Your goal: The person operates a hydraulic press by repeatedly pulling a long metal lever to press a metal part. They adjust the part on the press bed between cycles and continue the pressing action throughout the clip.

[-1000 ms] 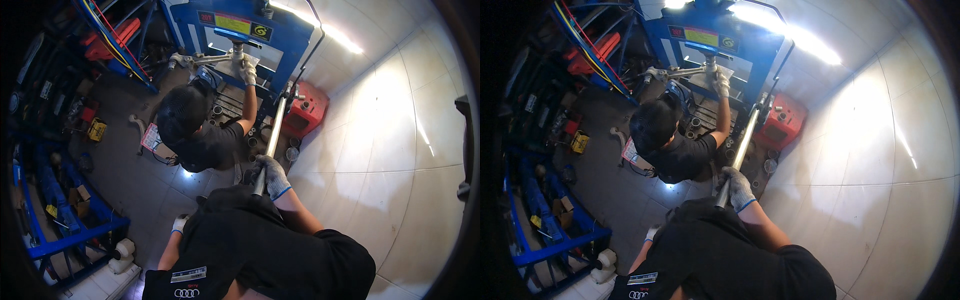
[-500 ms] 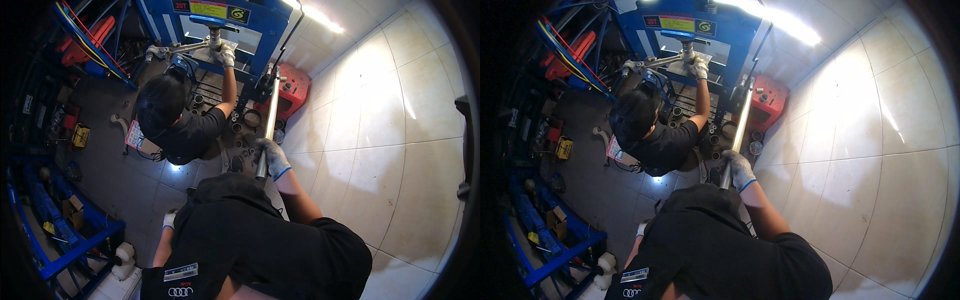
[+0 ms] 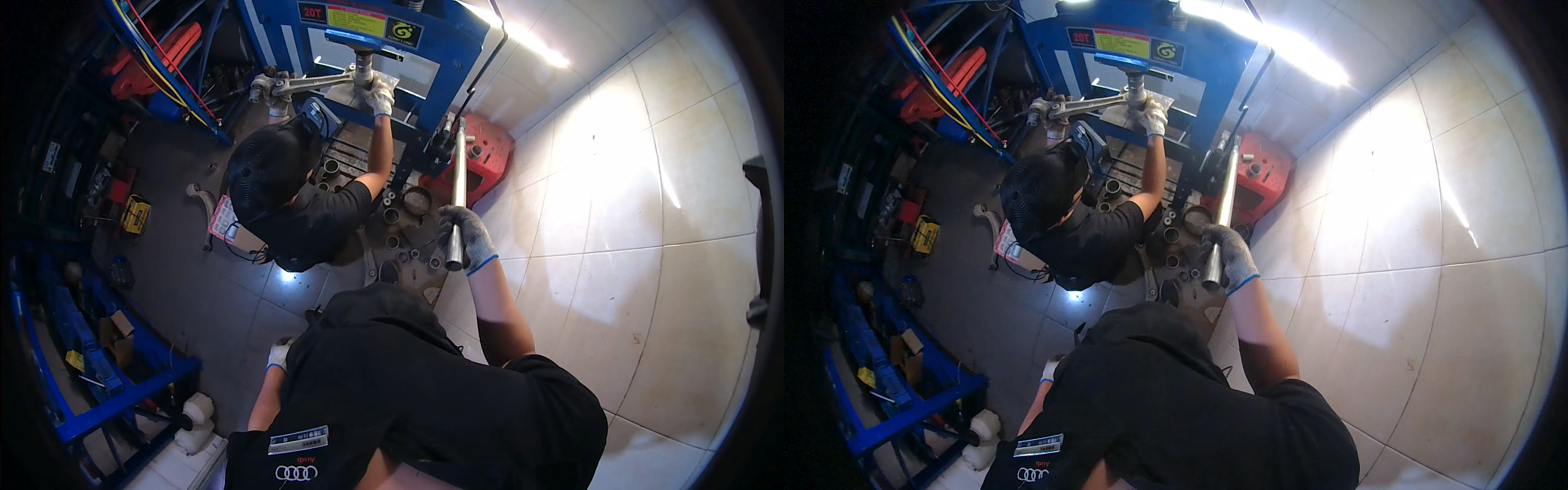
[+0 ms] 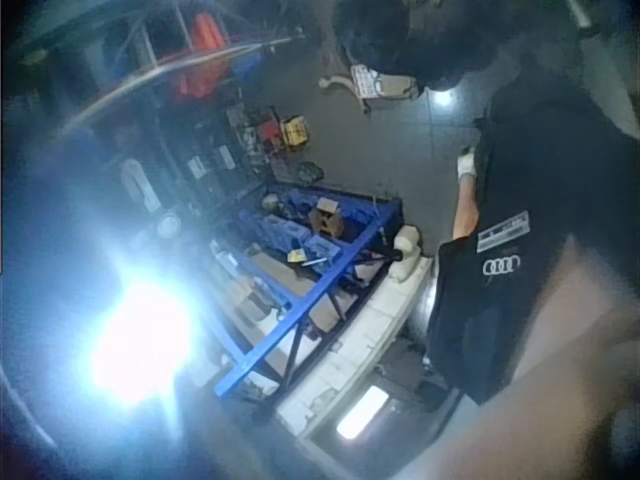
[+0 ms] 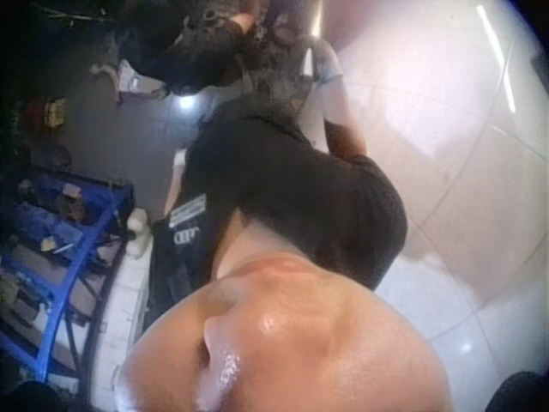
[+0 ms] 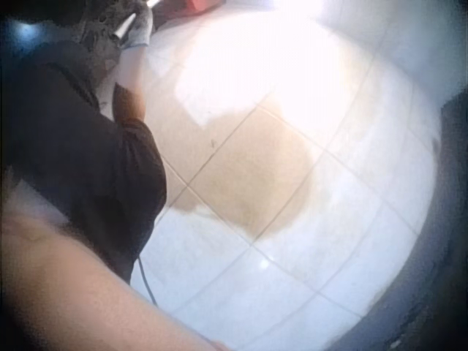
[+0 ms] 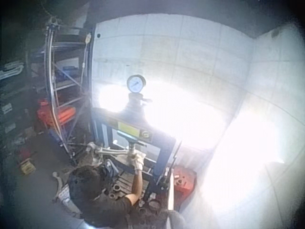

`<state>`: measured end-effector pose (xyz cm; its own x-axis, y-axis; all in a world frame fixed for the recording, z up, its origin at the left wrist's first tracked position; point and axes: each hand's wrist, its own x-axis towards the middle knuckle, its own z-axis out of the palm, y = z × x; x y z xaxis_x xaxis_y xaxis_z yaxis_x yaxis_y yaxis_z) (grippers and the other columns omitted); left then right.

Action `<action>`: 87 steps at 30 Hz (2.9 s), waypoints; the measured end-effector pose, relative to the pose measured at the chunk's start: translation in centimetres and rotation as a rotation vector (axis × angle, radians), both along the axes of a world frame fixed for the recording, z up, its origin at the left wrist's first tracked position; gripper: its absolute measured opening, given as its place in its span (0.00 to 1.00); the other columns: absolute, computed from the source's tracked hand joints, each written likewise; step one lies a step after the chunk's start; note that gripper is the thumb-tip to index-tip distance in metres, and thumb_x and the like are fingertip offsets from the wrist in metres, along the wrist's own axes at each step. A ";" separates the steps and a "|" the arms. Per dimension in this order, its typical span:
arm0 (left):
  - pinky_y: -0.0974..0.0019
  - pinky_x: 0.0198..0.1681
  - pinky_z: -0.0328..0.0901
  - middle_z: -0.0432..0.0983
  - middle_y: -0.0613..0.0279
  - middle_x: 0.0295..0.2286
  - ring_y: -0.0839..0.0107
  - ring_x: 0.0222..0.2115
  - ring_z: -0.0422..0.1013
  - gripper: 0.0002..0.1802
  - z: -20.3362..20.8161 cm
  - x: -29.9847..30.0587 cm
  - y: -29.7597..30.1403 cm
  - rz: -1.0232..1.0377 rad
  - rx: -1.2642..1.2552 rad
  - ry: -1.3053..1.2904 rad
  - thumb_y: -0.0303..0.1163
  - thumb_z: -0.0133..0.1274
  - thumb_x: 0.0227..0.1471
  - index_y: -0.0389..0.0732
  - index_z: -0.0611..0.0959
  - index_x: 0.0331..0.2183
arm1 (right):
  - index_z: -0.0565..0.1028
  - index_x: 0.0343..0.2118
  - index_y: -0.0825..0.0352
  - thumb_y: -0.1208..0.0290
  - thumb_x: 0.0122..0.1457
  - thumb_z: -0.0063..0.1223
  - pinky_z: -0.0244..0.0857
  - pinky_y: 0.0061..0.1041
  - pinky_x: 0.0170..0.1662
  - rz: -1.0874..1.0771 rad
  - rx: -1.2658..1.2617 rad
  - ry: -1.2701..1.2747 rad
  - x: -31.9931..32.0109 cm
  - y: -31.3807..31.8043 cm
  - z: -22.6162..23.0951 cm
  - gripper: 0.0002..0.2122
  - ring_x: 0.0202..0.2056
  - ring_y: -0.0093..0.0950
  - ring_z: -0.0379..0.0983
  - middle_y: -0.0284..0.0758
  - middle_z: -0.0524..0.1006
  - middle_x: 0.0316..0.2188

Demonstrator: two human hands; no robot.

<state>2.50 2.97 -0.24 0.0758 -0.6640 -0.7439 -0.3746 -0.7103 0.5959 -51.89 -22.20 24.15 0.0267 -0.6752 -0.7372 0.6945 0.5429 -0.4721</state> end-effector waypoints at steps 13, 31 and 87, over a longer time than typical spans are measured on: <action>0.57 0.52 0.66 0.79 0.46 0.46 0.53 0.50 0.74 0.27 0.0 0.5 2.6 -0.158 0.033 -0.202 0.44 0.56 0.54 0.34 0.81 0.48 | 0.63 0.61 0.56 0.72 0.57 0.57 0.77 0.28 0.27 -0.003 -0.260 0.164 -2.2 -3.7 8.0 0.28 0.26 0.31 0.77 0.41 0.77 0.33; 0.57 0.53 0.66 0.79 0.46 0.46 0.51 0.51 0.73 0.25 4.4 -0.5 2.0 -0.230 0.087 -0.278 0.48 0.53 0.55 0.38 0.83 0.47 | 0.63 0.55 0.71 0.47 0.53 0.61 0.68 0.44 0.53 0.746 0.381 1.291 4.8 4.9 -22.7 0.36 0.50 0.51 0.75 0.54 0.77 0.46; 0.57 0.55 0.65 0.78 0.48 0.48 0.51 0.52 0.72 0.25 6.3 -2.3 0.4 -0.247 0.176 -0.248 0.48 0.53 0.55 0.41 0.83 0.48 | 0.78 0.40 0.66 0.66 0.62 0.58 0.69 0.20 0.36 0.287 -0.344 0.669 3.4 3.2 6.7 0.09 0.33 0.21 0.74 0.31 0.78 0.28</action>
